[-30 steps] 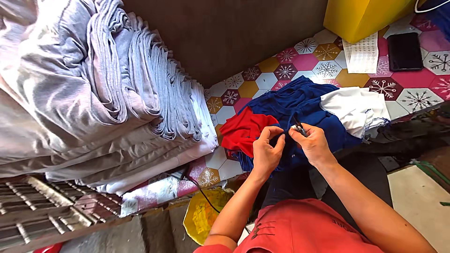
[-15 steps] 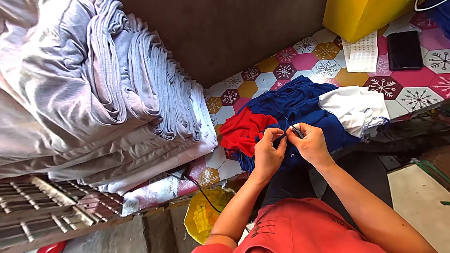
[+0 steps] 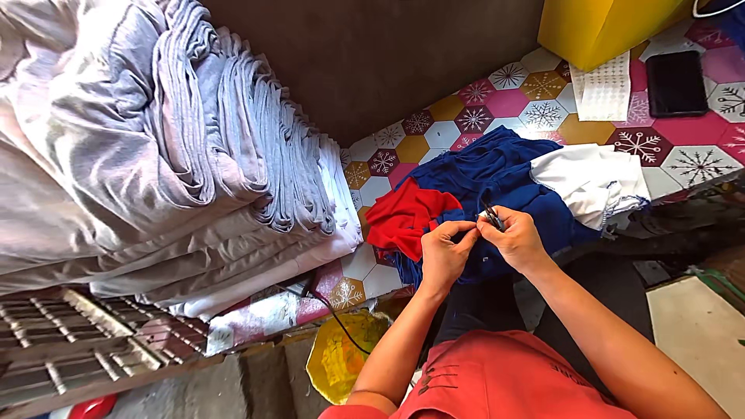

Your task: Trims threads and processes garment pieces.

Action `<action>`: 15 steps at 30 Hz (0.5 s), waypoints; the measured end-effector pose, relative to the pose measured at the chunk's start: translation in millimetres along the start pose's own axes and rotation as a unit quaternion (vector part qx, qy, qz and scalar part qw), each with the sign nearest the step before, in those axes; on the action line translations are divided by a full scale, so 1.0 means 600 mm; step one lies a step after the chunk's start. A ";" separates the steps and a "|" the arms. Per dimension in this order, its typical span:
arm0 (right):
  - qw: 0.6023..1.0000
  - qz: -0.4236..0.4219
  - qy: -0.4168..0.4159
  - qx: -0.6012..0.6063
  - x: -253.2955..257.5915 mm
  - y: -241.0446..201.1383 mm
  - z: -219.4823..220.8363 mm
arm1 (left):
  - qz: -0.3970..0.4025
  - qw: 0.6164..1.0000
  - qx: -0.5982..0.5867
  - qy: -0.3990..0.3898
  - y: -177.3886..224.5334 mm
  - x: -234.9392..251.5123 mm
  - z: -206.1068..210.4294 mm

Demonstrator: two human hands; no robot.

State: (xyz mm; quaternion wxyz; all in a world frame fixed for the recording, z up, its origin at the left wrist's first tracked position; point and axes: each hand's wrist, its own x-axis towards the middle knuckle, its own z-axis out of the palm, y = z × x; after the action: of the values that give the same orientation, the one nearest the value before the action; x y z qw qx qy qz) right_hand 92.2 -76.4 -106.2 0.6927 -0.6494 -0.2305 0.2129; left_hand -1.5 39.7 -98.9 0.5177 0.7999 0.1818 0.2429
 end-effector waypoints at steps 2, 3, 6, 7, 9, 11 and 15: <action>0.998 -0.018 -0.053 -0.029 0.006 0.002 -0.024 | -0.027 1.000 0.000 -0.009 -0.001 0.005 -0.003; 0.994 -0.035 -0.081 -0.059 0.010 0.004 -0.039 | -0.038 0.999 0.001 -0.018 0.000 0.007 -0.006; 0.972 -0.096 -0.125 -0.175 0.020 0.002 -0.079 | -0.043 0.999 0.000 -0.032 -0.002 0.010 -0.012; 0.962 -0.117 -0.132 -0.207 0.022 0.001 -0.088 | -0.042 0.999 0.002 -0.034 -0.002 0.010 -0.013; 0.943 -0.154 -0.145 -0.255 0.026 0.000 -0.099 | -0.037 0.999 0.006 -0.033 -0.002 0.010 -0.013; 0.927 -0.192 -0.158 -0.282 0.031 0.001 -0.103 | -0.021 0.999 0.011 -0.032 -0.004 0.010 -0.012; 0.909 -0.245 -0.172 -0.291 0.042 0.002 -0.102 | 0.006 0.999 0.030 -0.034 -0.003 0.011 -0.011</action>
State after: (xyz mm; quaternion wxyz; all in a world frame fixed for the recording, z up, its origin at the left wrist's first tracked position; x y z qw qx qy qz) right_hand 148.6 -110.3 -109.5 0.4532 -0.6987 -0.5494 0.0682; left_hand -0.2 48.9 -97.1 0.4979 0.8241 0.1665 0.2127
